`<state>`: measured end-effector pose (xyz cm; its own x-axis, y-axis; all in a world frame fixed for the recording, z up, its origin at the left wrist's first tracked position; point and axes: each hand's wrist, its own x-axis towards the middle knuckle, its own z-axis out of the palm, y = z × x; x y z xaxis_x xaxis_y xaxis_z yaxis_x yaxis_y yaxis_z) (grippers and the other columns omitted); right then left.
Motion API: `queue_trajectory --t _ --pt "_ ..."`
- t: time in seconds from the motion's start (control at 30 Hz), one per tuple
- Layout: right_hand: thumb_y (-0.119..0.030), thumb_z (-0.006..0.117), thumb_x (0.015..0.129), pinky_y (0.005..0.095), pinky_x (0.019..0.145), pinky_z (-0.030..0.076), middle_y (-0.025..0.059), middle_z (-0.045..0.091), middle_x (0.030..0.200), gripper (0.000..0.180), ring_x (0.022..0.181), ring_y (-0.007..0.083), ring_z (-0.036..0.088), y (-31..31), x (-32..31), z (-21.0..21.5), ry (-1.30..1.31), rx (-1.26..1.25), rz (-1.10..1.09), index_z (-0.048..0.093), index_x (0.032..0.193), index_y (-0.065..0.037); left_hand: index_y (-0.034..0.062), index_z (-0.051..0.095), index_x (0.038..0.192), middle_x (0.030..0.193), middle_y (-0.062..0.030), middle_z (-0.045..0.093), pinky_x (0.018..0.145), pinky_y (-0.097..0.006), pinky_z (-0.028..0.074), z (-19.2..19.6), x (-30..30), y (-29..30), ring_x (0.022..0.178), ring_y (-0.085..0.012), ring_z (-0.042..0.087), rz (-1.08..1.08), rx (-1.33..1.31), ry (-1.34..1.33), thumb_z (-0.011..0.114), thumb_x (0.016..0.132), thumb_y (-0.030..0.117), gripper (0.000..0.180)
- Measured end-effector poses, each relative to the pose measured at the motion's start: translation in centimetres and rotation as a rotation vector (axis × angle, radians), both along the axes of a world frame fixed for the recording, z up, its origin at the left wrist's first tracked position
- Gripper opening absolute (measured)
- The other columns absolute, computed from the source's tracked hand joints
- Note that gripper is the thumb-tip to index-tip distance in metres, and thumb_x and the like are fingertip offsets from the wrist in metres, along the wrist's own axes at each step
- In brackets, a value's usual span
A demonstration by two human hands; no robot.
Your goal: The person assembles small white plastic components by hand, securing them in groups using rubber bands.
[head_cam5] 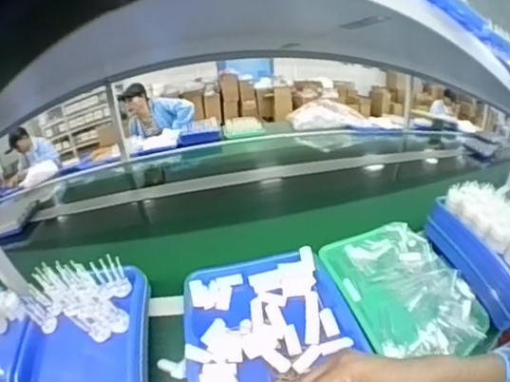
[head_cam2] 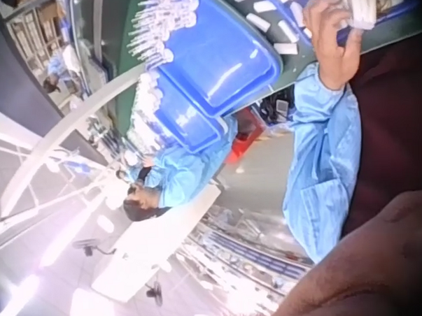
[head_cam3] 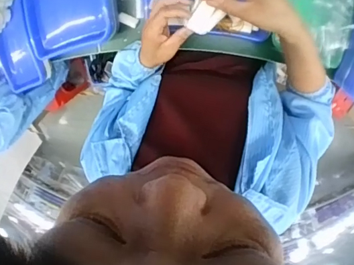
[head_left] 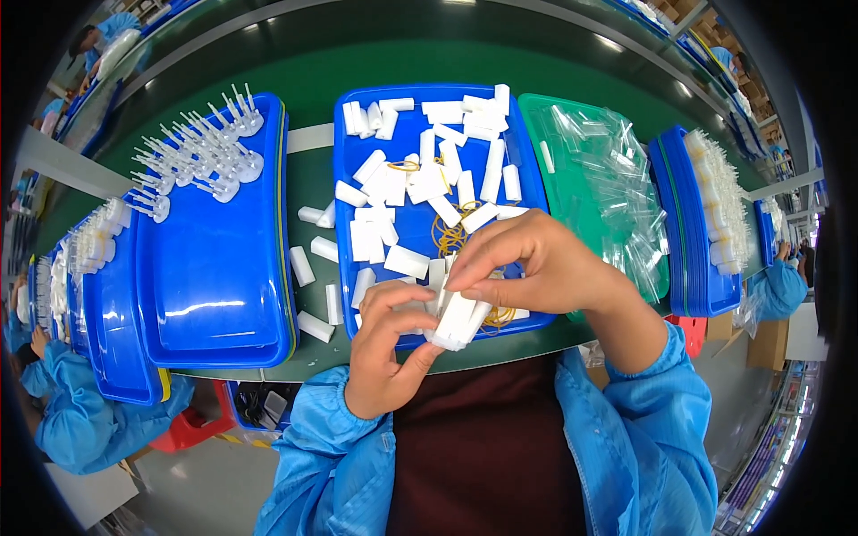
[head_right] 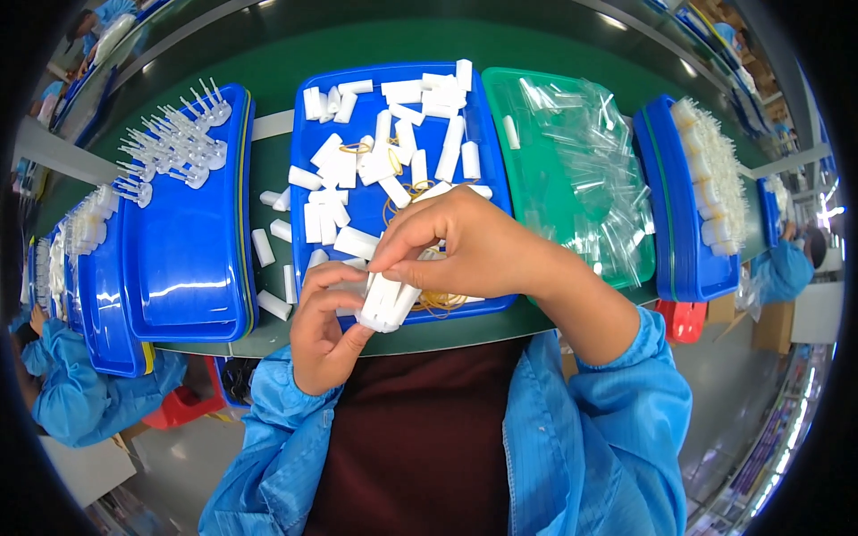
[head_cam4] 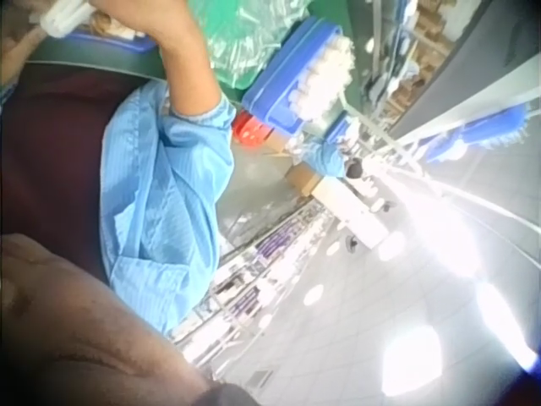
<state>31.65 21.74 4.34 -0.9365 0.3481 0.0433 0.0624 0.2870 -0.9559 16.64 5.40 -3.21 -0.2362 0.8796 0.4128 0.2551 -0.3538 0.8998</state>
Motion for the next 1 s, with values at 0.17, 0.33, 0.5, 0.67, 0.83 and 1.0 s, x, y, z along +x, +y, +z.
queue_trajectory --t 0.17,0.33,0.5,0.67,0.83,1.0 --pt "-0.002 0.069 0.078 0.0284 0.073 0.05 0.0092 0.068 0.086 0.017 0.082 0.0176 0.065 0.7 -1.1 0.7 0.108 0.052 0.03 0.07 0.094 -0.003 0.0071 0.057 0.094 0.112 -0.0149 0.056 0.092 -0.042 0.037 -0.1 -0.6 -0.2 0.11 -0.0343 0.049 -0.031 0.067 0.067 0.071 0.072 0.004 0.026" --pt "-0.008 0.069 0.078 0.026 0.064 0.049 0.0065 0.067 0.081 0.021 0.073 0.0136 0.064 2.5 -4.6 1.4 -0.133 0.35 -0.159 0.068 0.099 -0.004 0.0086 0.055 0.087 0.113 -0.0157 0.055 0.094 -0.049 0.035 -0.1 -1.2 -0.6 0.117 -0.0413 0.043 0.099 0.11 0.122 0.067 0.064 -0.001 0.027" --pt "-0.016 0.073 0.074 0.0313 0.062 0.051 0.011 0.067 0.081 0.028 0.072 0.0222 0.066 1.9 -8.5 -2.0 -0.307 0.536 -0.095 0.063 0.096 -0.004 0.0104 0.055 0.085 0.109 -0.0146 0.053 0.092 -0.049 0.035 -0.4 -1.0 -1.1 0.116 -0.0419 0.042 0.19 0.141 0.171 0.066 0.061 0.0 0.029" --pt "-0.012 0.069 0.074 0.0434 0.07 0.051 0.0176 0.066 0.083 0.034 0.079 0.036 0.064 1.1 -9.5 -4.9 -0.409 0.704 -0.098 0.056 0.104 -0.005 0.0109 0.055 0.085 0.105 -0.0135 0.052 0.092 -0.048 0.034 -0.8 -1.1 -1.2 0.114 -0.0402 0.04 0.262 0.151 0.151 0.066 0.059 0.0 0.03" --pt "-0.008 0.066 0.074 0.0431 0.074 0.05 0.0191 0.064 0.089 0.032 0.086 0.0353 0.063 1.1 -9.3 -4.7 -0.415 0.712 -0.116 0.055 0.104 -0.004 0.0106 0.057 0.083 0.104 -0.0129 0.052 0.093 -0.048 0.032 -0.9 -1.2 -1.2 0.114 -0.0396 0.04 0.253 0.103 0.171 0.066 0.058 0.0 0.029" --pt "-0.003 0.063 0.073 0.042 0.077 0.049 0.021 0.061 0.096 0.033 0.091 0.0354 0.06 1.0 -8.5 -5.4 -0.36 0.634 -0.062 0.054 0.105 -0.003 0.0103 0.058 0.082 0.104 -0.0115 0.052 0.093 -0.048 0.033 -0.7 -1.3 -1.2 0.113 -0.0395 0.04 0.227 0.072 0.196 0.066 0.058 0.0 0.027"
